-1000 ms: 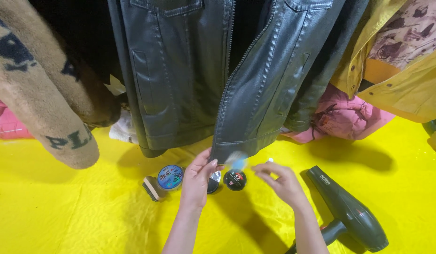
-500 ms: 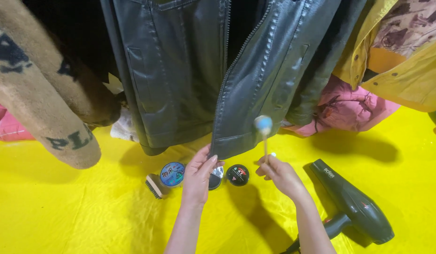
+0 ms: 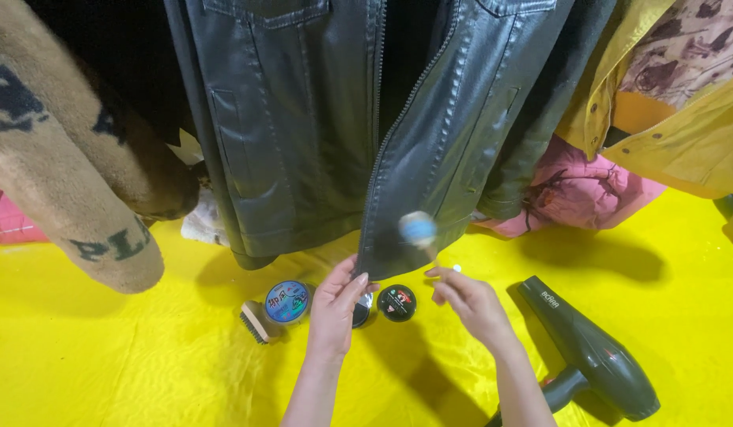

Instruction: Applying a liquid treatment to a leather jacket using a brush and drying it with a hair dryer.

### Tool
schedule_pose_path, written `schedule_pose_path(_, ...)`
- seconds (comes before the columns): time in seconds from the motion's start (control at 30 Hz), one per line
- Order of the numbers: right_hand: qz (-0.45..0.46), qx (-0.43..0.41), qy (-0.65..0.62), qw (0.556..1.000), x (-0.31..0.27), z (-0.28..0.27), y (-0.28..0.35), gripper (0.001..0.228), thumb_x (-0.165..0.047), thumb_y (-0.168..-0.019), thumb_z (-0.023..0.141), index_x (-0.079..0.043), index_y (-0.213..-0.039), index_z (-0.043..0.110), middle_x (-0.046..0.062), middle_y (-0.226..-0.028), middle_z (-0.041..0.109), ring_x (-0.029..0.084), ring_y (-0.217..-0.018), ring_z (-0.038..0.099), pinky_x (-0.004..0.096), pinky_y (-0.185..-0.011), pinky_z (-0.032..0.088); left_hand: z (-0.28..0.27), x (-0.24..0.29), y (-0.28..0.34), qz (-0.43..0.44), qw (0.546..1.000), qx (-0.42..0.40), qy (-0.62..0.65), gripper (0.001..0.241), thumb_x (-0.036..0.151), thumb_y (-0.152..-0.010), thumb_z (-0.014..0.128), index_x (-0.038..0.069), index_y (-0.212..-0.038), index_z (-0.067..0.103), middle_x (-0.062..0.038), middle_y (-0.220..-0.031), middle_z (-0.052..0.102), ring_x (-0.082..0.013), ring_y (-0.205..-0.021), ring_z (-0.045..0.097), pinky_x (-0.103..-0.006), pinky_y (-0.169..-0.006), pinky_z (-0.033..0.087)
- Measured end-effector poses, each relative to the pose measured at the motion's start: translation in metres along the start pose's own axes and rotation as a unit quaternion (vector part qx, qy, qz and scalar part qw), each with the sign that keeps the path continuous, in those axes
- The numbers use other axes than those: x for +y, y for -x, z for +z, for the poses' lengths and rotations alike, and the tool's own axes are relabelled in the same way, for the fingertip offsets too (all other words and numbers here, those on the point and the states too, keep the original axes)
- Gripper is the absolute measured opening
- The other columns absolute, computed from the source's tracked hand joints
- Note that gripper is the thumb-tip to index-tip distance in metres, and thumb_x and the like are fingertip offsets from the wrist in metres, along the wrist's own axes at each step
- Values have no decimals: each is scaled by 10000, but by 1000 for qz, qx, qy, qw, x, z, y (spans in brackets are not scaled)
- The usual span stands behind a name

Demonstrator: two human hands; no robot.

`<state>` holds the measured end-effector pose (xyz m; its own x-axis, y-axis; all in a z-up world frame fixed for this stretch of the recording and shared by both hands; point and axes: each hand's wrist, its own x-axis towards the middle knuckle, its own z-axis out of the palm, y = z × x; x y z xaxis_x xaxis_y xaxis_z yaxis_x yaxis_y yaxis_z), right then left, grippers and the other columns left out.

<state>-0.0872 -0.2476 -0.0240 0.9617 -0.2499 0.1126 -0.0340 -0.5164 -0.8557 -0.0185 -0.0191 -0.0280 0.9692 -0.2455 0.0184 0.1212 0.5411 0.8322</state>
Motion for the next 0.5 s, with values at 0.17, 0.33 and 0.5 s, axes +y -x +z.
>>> schedule_pose_path(0.17, -62, 85, 18, 994, 5, 3, -2, 276, -138, -933, 624, -102, -1183, 734, -1, -716, 704, 139, -603, 636, 263, -578, 498, 4, 5, 4, -17, 1000, 5, -6, 424, -41, -919, 599, -55, -1337, 667, -152, -1208, 742, -222, -960, 674, -349, -897, 556)
schedule_pose_path(0.33, -97, 165, 51, 980, -4, -8, -9, 266, -145, -940, 637, -99, -1183, 733, 8, -796, 721, 138, -659, 678, 254, -623, 515, 3, 2, 2, -13, 1000, -3, -2, 431, -57, -921, 582, -75, -1345, 654, -166, -1217, 738, -217, -941, 666, -338, -873, 551)
schedule_pose_path(0.5, -164, 257, 175, 936, -16, -35, -42, 309, -115, -948, 665, -93, -1256, 662, 87, -960, 745, 287, -709, 679, 390, -640, 520, 1, 0, 3, -16, 1000, -9, 3, 445, -54, -912, 582, -85, -1352, 645, -169, -1218, 741, -205, -952, 666, -323, -852, 546)
